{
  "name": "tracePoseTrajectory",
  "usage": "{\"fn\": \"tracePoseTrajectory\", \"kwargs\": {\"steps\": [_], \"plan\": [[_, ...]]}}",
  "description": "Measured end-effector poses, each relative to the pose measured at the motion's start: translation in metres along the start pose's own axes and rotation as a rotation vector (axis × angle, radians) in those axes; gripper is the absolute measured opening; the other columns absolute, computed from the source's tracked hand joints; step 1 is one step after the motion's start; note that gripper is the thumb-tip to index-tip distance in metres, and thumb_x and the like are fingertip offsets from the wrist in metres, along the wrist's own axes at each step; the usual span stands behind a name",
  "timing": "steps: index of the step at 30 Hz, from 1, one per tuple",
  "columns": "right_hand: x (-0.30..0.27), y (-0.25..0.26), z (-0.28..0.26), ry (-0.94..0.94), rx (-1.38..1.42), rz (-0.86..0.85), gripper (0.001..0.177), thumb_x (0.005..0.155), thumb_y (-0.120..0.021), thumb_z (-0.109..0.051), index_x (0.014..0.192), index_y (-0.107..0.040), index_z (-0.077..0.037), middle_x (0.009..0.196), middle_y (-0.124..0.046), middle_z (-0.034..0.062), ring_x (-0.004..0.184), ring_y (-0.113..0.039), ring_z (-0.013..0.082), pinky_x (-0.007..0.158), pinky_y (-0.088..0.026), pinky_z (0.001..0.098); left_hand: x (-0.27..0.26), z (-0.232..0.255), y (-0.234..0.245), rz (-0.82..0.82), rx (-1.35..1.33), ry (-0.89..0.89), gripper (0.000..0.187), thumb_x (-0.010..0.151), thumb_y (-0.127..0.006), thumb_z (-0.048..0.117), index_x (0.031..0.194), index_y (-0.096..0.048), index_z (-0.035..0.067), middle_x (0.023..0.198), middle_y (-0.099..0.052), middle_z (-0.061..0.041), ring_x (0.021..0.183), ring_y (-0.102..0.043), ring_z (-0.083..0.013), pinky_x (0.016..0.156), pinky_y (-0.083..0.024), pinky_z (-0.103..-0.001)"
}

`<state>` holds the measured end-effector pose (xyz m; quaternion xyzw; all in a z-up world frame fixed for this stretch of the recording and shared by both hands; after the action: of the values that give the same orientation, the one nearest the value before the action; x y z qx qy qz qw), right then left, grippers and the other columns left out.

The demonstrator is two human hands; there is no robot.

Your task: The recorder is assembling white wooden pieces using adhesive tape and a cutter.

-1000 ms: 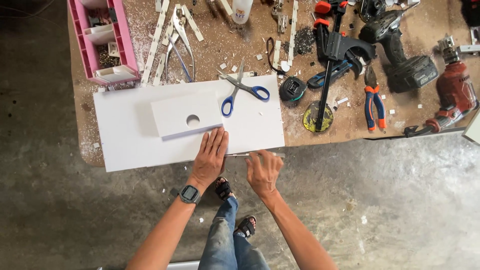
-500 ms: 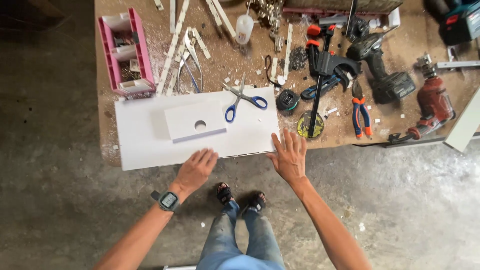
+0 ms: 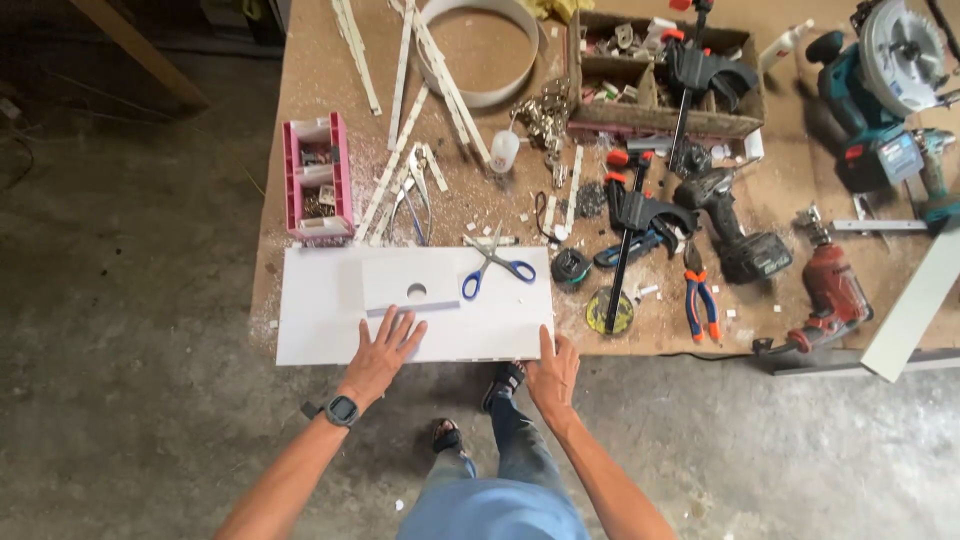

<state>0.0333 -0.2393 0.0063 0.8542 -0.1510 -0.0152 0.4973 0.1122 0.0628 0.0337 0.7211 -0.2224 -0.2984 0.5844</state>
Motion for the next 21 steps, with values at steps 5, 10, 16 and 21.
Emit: {"fn": "tracePoseTrajectory", "kwargs": {"steps": [5,10,16,21], "plan": [[0.069,0.095,-0.047,0.228,-0.055,-0.039,0.062,0.069,-0.086,-0.026,0.126,-0.066,-0.010,0.119,-0.060,0.0197,0.109,-0.054,0.0376,0.093,-0.039,0.0523,0.023,-0.036,0.067,-0.144,-0.233,-0.002,0.088,0.076,-0.063,-0.006,0.154,-0.030,0.018,0.158,-0.036,-0.009,0.143,-0.034,-0.0322,0.108,-0.040,-0.059],[0.190,0.137,-0.092,0.416,-0.155,-0.022,0.043,0.072,-0.084,-0.037,0.108,-0.075,-0.016,0.120,-0.067,0.0084,0.116,-0.055,0.0301,0.105,-0.034,0.0520,0.087,-0.105,0.150,-0.079,-0.521,0.186,0.050,0.090,-0.056,-0.007,0.136,-0.063,0.013,0.129,-0.069,-0.010,0.106,-0.070,-0.0245,0.087,-0.056,-0.033],[0.272,0.093,-0.161,0.543,-0.262,-0.118,0.037,0.085,-0.077,-0.031,0.119,-0.073,-0.016,0.103,-0.073,0.0056,0.107,-0.061,0.0259,0.111,-0.021,0.0640,0.166,-0.107,0.178,0.613,-0.518,0.033,0.031,0.093,-0.067,0.018,0.123,-0.069,0.016,0.096,-0.074,-0.007,0.093,-0.069,-0.0220,0.091,-0.048,-0.039],[0.280,0.057,-0.186,0.643,0.175,-0.238,0.027,0.094,-0.072,-0.008,0.120,-0.070,-0.012,0.100,-0.075,0.0088,0.093,-0.069,0.0254,0.101,-0.041,0.0493,0.188,-0.113,0.166,0.537,-0.646,0.185,0.025,0.094,-0.071,0.014,0.117,-0.072,0.020,0.089,-0.075,-0.001,0.077,-0.065,-0.0179,0.078,-0.043,-0.036]]}}
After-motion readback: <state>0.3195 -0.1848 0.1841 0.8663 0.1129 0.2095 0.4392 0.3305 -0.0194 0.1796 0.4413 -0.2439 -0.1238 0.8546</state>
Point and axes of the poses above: each hand's wrist, its own x-axis towards the middle knuckle, its own y-axis out of the back of the hand, z = x × y, the point moved 8 cm from there along x, towards the middle knuckle
